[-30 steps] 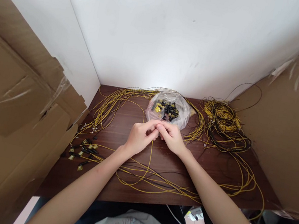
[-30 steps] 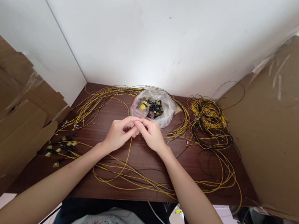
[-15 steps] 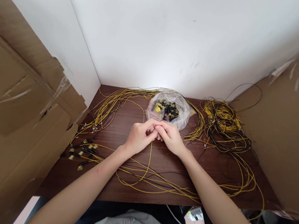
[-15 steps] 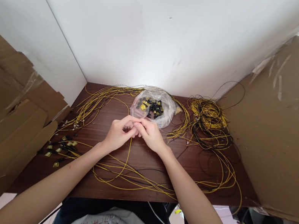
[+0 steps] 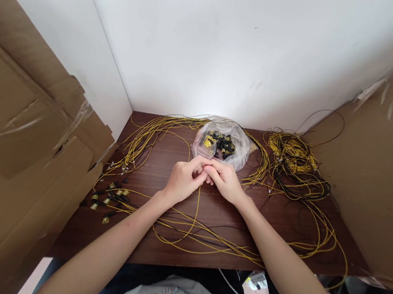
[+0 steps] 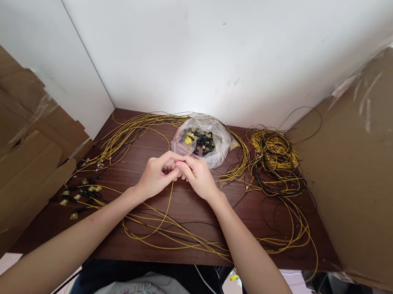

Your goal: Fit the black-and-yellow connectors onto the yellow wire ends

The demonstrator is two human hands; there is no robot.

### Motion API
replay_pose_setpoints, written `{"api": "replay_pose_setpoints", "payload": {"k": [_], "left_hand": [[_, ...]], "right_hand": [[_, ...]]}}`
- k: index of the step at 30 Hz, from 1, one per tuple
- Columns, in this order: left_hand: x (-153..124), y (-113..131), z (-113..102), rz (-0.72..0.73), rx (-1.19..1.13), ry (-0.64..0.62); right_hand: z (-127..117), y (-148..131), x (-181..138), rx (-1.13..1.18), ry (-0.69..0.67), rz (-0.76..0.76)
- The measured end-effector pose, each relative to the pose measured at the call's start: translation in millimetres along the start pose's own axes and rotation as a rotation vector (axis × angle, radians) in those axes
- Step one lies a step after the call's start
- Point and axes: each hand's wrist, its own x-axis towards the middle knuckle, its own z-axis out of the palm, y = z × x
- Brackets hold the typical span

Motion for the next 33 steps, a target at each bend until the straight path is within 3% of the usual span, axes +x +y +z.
{"api": "replay_pose_setpoints", "payload": {"k": [13,20,26,33], "left_hand": [[1,-2,0,0.058,0.022,0.159],[4,1,-2,0.108,0.098,0.264],[6,4,-4,0.09,0.034,0.303],[11,5,-5,0.06,-0.09,0.269]], "right_hand": [[-2,2,-1,-0.089,0.05,-0.075],[-2,-3,1,-0.07,0.063,-0.03],[-1,-2,0,0.032,0.156,0.047],[-2,-4,1,-0.036,0.167,0.005]]}}
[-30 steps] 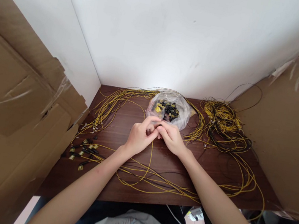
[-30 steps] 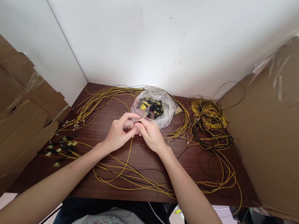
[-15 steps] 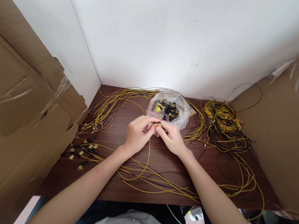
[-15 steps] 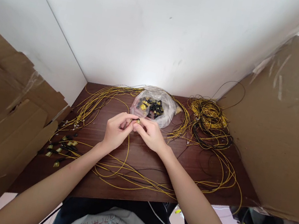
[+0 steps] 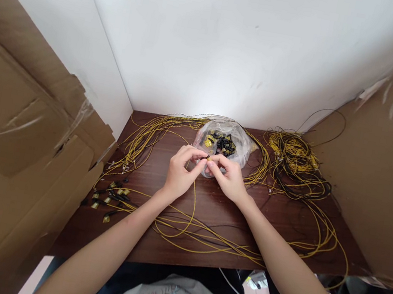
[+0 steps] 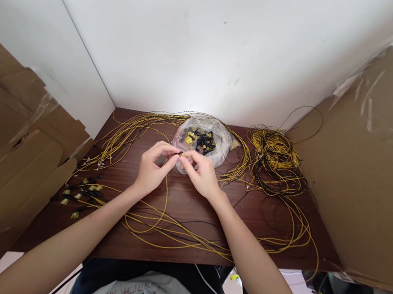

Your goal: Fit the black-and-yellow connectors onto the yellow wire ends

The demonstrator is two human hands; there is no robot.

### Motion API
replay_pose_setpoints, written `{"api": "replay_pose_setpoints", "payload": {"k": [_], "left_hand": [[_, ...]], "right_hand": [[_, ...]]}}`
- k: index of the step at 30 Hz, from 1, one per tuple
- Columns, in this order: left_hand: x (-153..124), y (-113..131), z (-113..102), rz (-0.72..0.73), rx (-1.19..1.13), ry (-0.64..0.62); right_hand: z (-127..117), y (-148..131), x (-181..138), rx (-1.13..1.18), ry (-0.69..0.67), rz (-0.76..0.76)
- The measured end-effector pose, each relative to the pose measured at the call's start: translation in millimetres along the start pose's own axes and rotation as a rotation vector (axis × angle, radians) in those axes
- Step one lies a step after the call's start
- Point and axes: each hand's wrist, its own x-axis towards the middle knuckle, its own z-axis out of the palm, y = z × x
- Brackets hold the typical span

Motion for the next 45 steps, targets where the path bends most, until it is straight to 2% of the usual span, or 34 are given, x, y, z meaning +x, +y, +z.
{"api": "replay_pose_setpoints", "payload": {"k": [7,14,30,45], "left_hand": [[0,-7,2,-0.105,-0.132,-0.045],[-1,-11,3,-0.134,-0.197,-0.068],[-1,-12,3,-0.056,-0.117,-0.076],[-1,-9,1,-0.059,-0.084,-0.085]], "right_hand": [[-2,5,0,-0.178,0.046,-0.075],[0,7,1,-0.037,0.103,-0.043],[-6,6,1,-0.248,-0.015,-0.187],[-6,6,1,-0.22,-0.093,-0.107]]}}
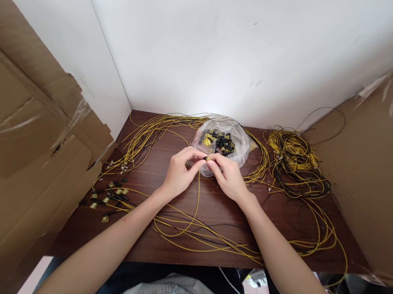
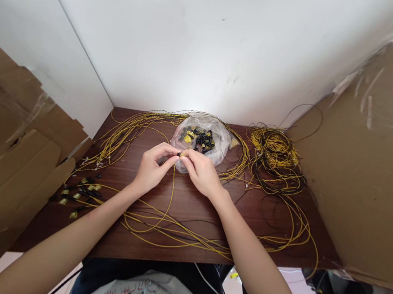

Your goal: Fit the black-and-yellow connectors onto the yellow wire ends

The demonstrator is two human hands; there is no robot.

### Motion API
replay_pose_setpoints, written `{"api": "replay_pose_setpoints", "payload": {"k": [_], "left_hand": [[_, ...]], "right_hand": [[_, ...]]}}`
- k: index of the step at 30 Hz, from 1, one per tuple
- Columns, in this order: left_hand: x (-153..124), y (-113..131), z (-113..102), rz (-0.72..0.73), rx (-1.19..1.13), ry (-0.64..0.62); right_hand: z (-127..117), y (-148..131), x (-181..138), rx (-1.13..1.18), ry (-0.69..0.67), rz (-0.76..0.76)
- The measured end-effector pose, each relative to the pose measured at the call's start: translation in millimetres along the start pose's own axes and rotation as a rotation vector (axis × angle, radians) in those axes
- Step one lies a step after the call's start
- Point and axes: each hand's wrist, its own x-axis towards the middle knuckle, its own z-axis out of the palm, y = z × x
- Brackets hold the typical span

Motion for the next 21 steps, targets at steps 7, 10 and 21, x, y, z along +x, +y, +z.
{"api": "replay_pose_setpoints", "payload": {"k": [7,10,21], "left_hand": [[0.1,1.1,1.1,0.021,0.001,0.004],[-0.4,2.2,1.1,0.036,0.015,0.0],[0.9,6.3,-0.3,0.083,0.035,0.002]], "right_hand": [[0.4,-1.4,0.8,0.113,0.045,0.079],[0.9,-0.5,0.5,0.129,0.046,0.09],[1.9,0.0,0.8,0.184,0.027,0.094]]}}
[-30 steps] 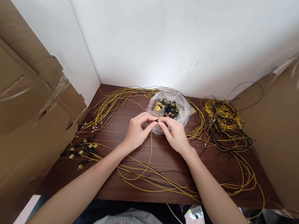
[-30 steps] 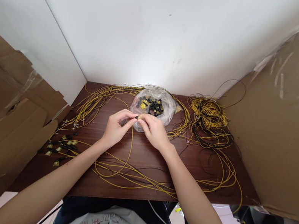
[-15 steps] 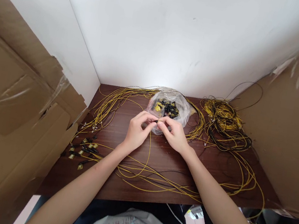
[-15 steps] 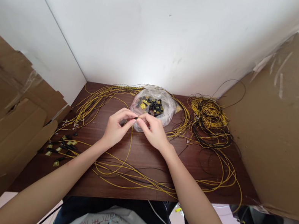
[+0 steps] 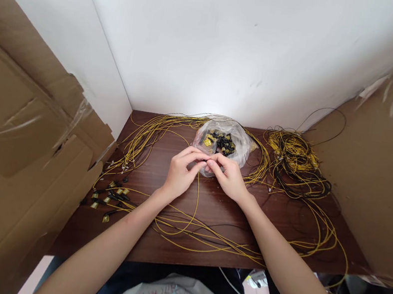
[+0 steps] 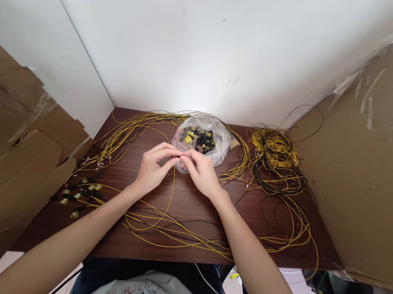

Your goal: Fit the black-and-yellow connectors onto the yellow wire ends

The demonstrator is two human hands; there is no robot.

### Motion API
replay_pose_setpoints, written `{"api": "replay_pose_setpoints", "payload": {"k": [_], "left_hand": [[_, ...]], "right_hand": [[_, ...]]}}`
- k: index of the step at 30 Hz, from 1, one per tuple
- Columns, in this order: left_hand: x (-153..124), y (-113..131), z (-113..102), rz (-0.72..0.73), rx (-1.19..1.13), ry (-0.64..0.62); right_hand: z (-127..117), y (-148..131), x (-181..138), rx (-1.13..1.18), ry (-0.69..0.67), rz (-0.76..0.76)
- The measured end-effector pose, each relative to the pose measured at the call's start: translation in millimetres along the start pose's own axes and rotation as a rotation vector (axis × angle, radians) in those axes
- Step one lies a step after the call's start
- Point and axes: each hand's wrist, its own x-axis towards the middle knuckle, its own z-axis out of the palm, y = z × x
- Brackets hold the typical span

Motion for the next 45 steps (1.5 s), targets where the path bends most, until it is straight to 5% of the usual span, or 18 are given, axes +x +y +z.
{"api": "replay_pose_setpoints", "payload": {"k": [14,45], "left_hand": [[0,-2,-2,0.0,0.021,0.038],[-3,-3,1,-0.042,-0.005,0.023]], "right_hand": [[9,3,1,0.389,0.009,0.178],[6,4,5,0.49,0.05,0.313]]}}
